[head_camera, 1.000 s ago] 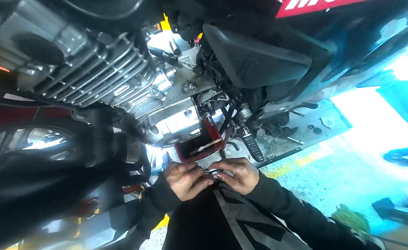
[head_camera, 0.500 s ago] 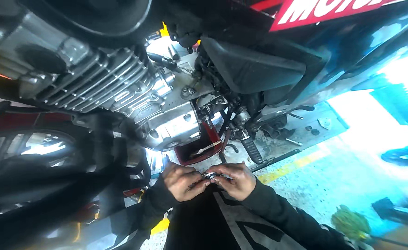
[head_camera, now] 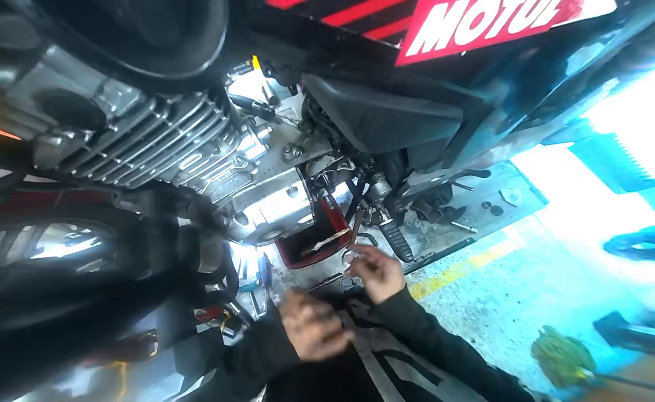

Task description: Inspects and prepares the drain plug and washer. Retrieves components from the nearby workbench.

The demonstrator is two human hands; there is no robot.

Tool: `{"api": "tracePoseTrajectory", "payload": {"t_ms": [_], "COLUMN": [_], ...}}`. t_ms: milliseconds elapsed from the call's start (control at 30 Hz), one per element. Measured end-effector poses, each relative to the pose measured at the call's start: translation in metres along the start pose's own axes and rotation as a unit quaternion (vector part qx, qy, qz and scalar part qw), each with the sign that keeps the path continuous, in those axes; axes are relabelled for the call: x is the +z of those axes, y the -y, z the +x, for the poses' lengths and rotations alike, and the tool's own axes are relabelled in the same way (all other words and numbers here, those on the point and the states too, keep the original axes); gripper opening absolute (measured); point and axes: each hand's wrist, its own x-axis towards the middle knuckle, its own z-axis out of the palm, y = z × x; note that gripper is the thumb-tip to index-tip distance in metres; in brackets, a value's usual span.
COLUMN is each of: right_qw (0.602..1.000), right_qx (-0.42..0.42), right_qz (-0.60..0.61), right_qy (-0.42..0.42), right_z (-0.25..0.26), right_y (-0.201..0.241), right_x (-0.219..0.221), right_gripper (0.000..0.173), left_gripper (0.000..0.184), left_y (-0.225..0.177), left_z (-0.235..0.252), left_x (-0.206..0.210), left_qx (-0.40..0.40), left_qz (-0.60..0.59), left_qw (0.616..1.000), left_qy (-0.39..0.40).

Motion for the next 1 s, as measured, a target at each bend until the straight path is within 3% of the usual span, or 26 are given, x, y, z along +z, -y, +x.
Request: {"api": "tracePoseTrajectory", "payload": {"t_ms": [67,267,367,567,867,1000], "right_qw": [0.998,0.983,0.982,0.973,0.976,0.987], "right_qx": [0.044,0.032,0.006,-0.052,-0.146,-0.09], "right_qz": [0.054,0.162,0.164,0.191,0.115,0.114], "right_qy": [0.006,0.076,0.09,0.116,0.116,0.075], "right_z": [0.008,-0.008,-0.009,-0.01,-0.013,-0.01], "right_y": [-0.002,0.005,0.004,0.003,-0.002,0.011], "right_x": [-0.003,-0.003,-0.001,-0.005,-0.01,-0.01], "right_gripper": [0.028,0.03,0.033,0.031,0.027,0.028], "left_gripper": [0.043,0.029,0.025,0.015,0.017,0.02], "left_y": [-0.008,0.001,-0.011,-0.019,-0.004,-0.009], "left_z": [-0.002,-0.002,0.007,0.015,0.024,0.025], "left_x": [0.008,0.006,0.015,0.024,0.008,0.014], "left_qx": [-0.016,-0.25,-0.273,-0.236,-0.162,-0.073], "left_qz": [-0.048,-0.117,-0.11,-0.09,-0.034,0.042], "left_qw": [0.999,0.951,0.933,0.932,0.976,0.984], "left_qy": [-0.019,-0.139,-0.208,-0.259,-0.138,-0.16]}}
